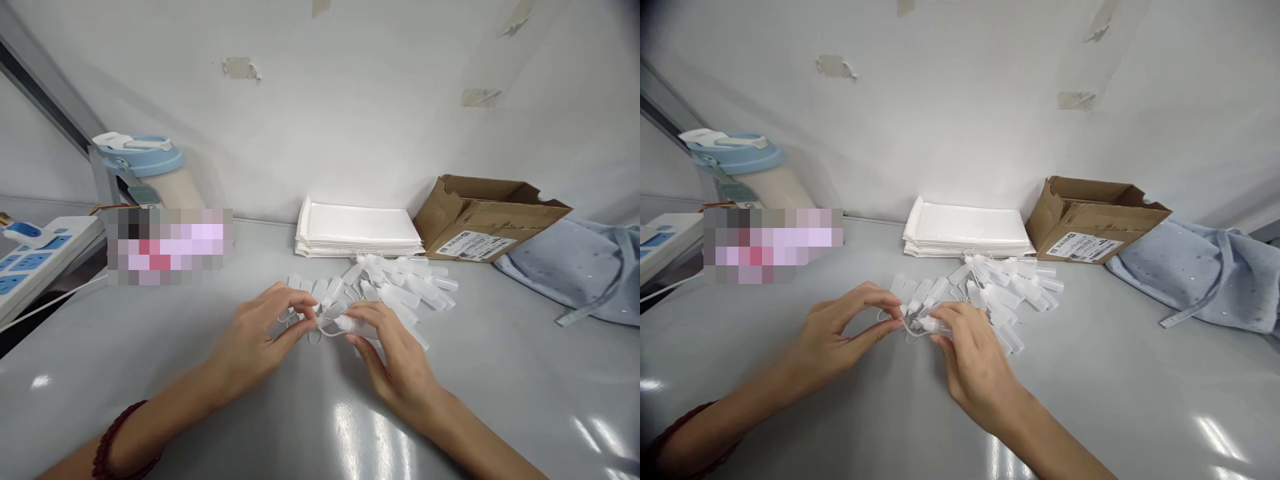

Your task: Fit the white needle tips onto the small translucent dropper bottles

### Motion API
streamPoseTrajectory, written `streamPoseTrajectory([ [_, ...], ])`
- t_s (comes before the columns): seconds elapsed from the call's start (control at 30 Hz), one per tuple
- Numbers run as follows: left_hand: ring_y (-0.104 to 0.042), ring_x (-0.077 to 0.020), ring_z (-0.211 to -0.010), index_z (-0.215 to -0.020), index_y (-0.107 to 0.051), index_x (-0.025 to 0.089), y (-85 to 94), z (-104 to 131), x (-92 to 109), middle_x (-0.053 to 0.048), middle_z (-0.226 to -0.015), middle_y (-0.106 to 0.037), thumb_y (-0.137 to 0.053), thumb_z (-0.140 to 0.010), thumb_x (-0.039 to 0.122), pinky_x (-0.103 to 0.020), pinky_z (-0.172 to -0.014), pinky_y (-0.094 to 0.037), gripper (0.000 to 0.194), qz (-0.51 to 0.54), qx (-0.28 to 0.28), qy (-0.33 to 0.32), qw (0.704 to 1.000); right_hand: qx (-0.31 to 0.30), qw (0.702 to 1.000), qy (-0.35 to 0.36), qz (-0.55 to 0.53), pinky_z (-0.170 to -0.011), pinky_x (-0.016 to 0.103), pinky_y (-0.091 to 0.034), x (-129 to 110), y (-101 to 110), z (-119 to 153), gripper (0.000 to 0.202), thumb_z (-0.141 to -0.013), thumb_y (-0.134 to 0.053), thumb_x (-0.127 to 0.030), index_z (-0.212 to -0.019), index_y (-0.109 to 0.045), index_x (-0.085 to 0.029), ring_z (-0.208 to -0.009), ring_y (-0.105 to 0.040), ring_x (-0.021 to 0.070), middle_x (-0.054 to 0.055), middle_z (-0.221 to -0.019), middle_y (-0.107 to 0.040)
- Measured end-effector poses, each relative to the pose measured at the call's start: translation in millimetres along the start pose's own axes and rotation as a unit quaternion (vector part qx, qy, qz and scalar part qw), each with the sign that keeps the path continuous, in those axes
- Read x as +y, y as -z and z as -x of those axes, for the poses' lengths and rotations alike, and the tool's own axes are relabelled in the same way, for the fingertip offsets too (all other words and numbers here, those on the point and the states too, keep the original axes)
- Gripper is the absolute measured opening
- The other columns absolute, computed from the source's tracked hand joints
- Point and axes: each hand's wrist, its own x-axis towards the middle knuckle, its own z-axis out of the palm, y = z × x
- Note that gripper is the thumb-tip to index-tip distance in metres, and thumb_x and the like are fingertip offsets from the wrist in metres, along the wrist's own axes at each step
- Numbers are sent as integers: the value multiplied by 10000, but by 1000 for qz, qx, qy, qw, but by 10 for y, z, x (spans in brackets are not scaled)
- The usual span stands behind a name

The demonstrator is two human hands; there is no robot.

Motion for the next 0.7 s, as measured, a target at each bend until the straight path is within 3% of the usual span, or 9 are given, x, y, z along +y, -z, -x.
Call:
streamPoseTrajectory([
  [0.23, -605, -73, -763, -899, -569, 232, -10, 26, 39, 66, -826, -634, -627, -829, 179, -176, -724, -456, 105, -5, -3, 15, 1000, -14, 1000, -1, -21, -793, 337, -482, -17, -20, 11, 324, -881, -466, -47, -1179, -431, -169, -978, -544, 191, 97, -1053, -570],
  [0.7, -576, -117, -789, -880, -603, 208, -1, 9, 51, 15, -792, -629, -594, -839, 118, -228, -707, -474, 100, 10, -3, -44, 999, -44, 999, 27, 6, -739, 357, -521, -45, -4, -1, 321, -876, -438, -37, -1175, -447, -153, -927, -569, 205, 111, -1020, -585],
])
